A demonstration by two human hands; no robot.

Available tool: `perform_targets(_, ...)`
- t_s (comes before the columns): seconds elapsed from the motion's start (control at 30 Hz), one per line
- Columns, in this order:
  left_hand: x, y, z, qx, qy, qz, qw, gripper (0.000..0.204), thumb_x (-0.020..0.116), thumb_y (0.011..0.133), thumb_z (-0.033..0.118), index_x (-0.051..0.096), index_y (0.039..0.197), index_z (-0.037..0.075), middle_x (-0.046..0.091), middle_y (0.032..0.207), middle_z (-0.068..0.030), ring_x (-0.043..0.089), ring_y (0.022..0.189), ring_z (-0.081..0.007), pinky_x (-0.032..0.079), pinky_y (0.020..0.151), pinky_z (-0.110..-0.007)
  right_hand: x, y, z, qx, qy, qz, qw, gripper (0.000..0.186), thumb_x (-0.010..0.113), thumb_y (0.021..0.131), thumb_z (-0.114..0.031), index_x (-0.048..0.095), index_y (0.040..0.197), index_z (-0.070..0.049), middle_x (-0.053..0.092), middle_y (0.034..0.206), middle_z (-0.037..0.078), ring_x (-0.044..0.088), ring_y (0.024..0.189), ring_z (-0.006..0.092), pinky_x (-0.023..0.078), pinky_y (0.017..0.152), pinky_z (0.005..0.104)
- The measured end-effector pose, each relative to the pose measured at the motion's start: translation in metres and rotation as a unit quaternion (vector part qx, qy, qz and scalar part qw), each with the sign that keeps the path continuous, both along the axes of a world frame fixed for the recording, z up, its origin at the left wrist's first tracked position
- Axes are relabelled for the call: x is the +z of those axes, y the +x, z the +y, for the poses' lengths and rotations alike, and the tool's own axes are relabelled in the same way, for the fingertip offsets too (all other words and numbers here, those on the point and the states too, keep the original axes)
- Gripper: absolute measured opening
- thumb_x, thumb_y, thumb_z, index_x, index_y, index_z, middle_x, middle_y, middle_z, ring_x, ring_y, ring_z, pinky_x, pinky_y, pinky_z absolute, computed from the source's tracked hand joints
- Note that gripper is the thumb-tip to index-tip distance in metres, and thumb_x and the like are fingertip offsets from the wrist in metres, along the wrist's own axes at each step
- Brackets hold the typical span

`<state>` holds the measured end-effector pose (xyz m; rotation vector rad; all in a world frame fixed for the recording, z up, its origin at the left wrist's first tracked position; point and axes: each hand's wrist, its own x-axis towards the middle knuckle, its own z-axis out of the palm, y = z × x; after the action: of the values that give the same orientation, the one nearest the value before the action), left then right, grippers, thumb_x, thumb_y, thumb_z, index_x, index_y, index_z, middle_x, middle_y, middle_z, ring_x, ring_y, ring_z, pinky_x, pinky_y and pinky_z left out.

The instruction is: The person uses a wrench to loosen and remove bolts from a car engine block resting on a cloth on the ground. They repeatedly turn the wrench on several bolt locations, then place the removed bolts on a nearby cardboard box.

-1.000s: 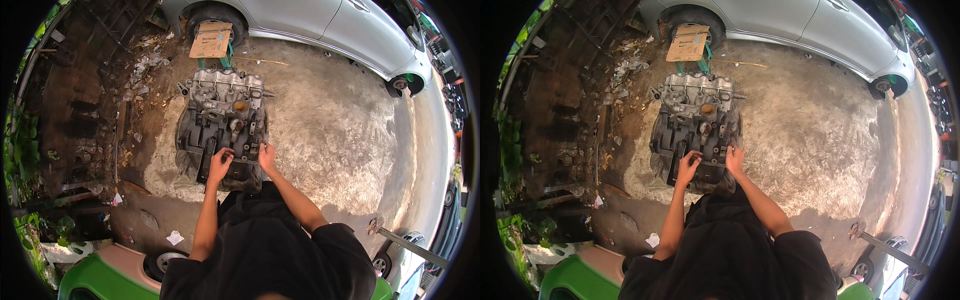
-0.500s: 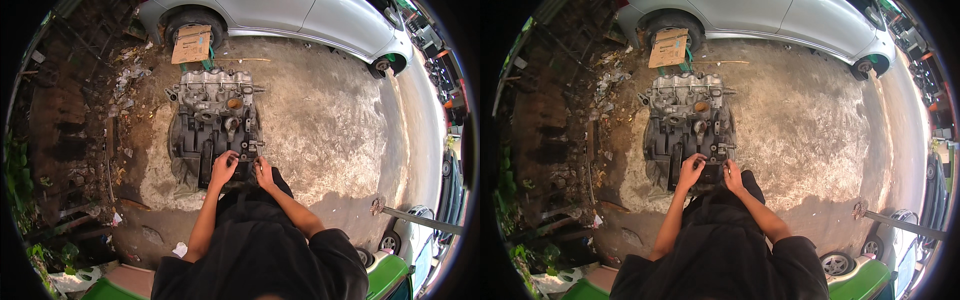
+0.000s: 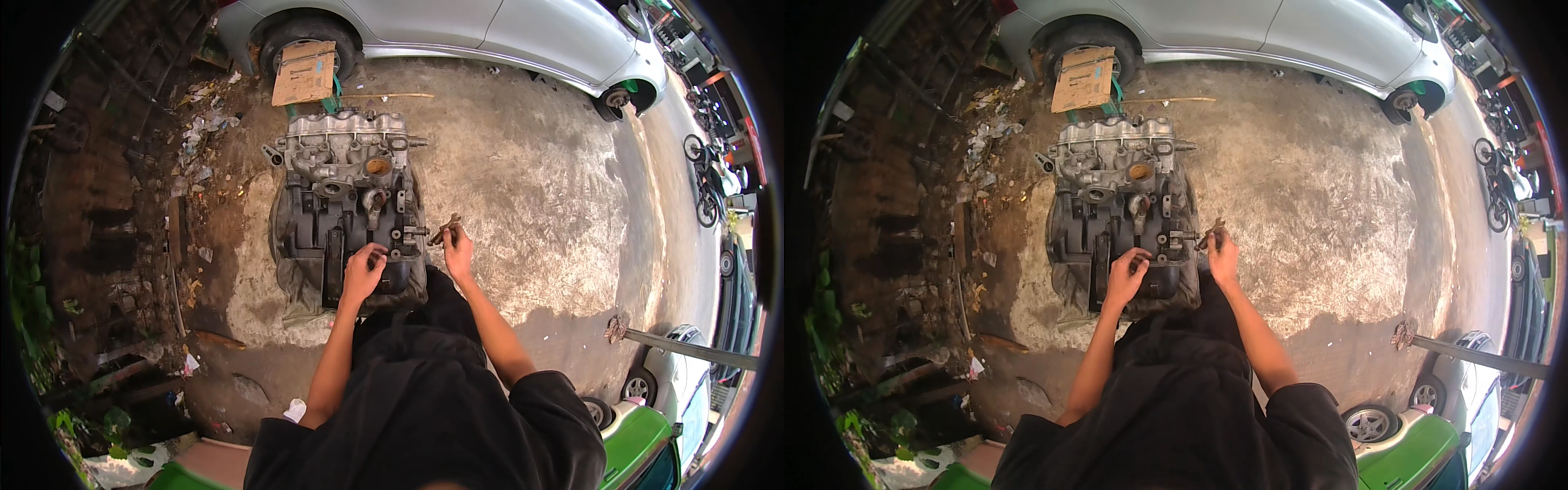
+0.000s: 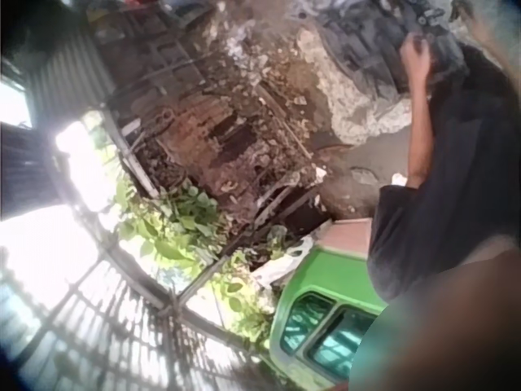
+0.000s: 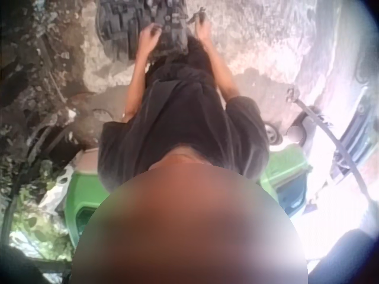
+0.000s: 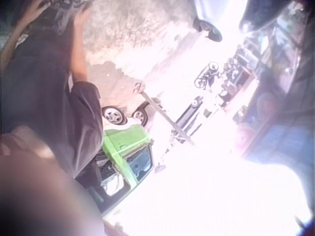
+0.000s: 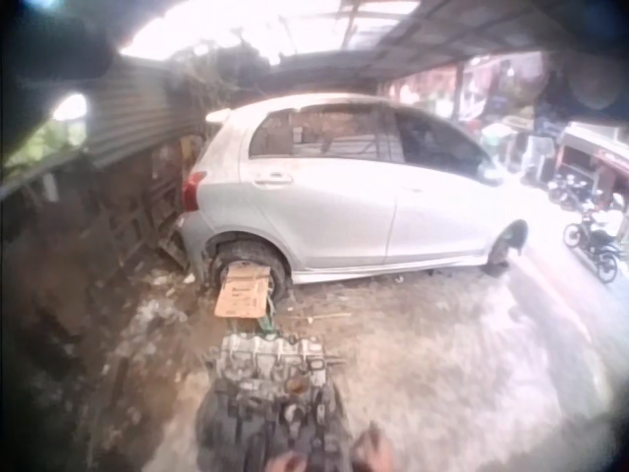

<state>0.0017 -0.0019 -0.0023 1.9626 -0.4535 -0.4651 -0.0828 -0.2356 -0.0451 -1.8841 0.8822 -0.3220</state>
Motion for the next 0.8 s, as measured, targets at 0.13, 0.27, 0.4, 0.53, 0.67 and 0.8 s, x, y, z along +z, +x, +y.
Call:
perform_targets(0.13, 0.000, 0.001, 0.002, 0.015, -0.019, 0.008, 1.000, 0.015, 0.067, 0.093, 0.007, 0.069, 0.106, 0.000, 0.071, 0.092, -0.0118, 0.068, 0.080, -0.0216, 0.052, 0.072, -0.036, -0.002, 0.021, -0.010, 0.020, -0.031, -0.014, 0.999, 0.018, 0.066, 0.096, -0.015, 0.066, 0.097, 0.003, 0.071, 0.076, 0.018, 0.070, 0.065, 0.0266, 0.054, 0.068, 0.0394)
perform_targets(0.27, 0.001, 0.000, 0.001, 0.029, -0.035, 0.022, 0.999, 0.014, 0.067, 0.093, 0.006, 0.068, 0.105, -0.001, 0.071, 0.092, -0.0118, 0.067, 0.079, -0.0214, 0.052, 0.072, -0.036, -0.018, 0.043, -0.015, 0.024, -0.086, 0.000, 0.996, 0.025, 0.069, 0.093, -0.021, 0.065, 0.093, 0.004, 0.067, 0.073, 0.019, 0.065, 0.065, 0.0303, 0.051, 0.066, 0.0415)
perform_targets(0.4, 0.001, 0.000, 0.000, 0.035, -0.030, 0.012, 0.999, 0.014, 0.067, 0.094, 0.006, 0.069, 0.106, 0.000, 0.071, 0.092, -0.0108, 0.066, 0.079, -0.0199, 0.051, 0.070, -0.035, -0.036, 0.058, -0.020, 0.061, -0.088, 0.069, 0.992, 0.028, 0.070, 0.092, -0.022, 0.066, 0.102, 0.004, 0.072, 0.087, 0.028, 0.072, 0.087, 0.0440, 0.055, 0.078, 0.0493)
perform_targets(0.53, 0.000, 0.000, 0.001, 0.038, -0.021, 0.016, 0.999, 0.015, 0.066, 0.096, 0.010, 0.070, 0.109, 0.003, 0.070, 0.091, -0.0073, 0.065, 0.081, -0.0155, 0.050, 0.066, -0.033, -0.041, 0.069, -0.019, 0.087, -0.071, 0.080, 0.990, 0.033, 0.070, 0.092, -0.020, 0.063, 0.110, 0.006, 0.071, 0.089, 0.032, 0.071, 0.092, 0.0466, 0.056, 0.081, 0.0517)
perform_targets(0.67, 0.002, 0.001, 0.000, 0.043, -0.013, 0.034, 0.998, 0.016, 0.065, 0.097, 0.012, 0.070, 0.110, 0.004, 0.070, 0.090, -0.0063, 0.065, 0.082, -0.0142, 0.049, 0.065, -0.032, -0.039, 0.076, -0.019, 0.078, 0.032, 0.069, 0.994, 0.033, 0.069, 0.092, -0.022, 0.060, 0.106, 0.007, 0.070, 0.084, 0.028, 0.072, 0.083, 0.0433, 0.057, 0.075, 0.0474)
perform_targets(0.8, 0.005, 0.000, -0.001, 0.051, -0.016, 0.024, 0.998, 0.016, 0.067, 0.094, 0.007, 0.069, 0.108, 0.001, 0.070, 0.091, -0.0089, 0.065, 0.079, -0.0170, 0.049, 0.065, -0.033, -0.037, 0.083, -0.018, 0.107, -0.087, 0.080, 0.987, 0.037, 0.073, 0.089, -0.022, 0.058, 0.104, 0.008, 0.071, 0.086, 0.028, 0.073, 0.087, 0.0438, 0.057, 0.077, 0.0476)
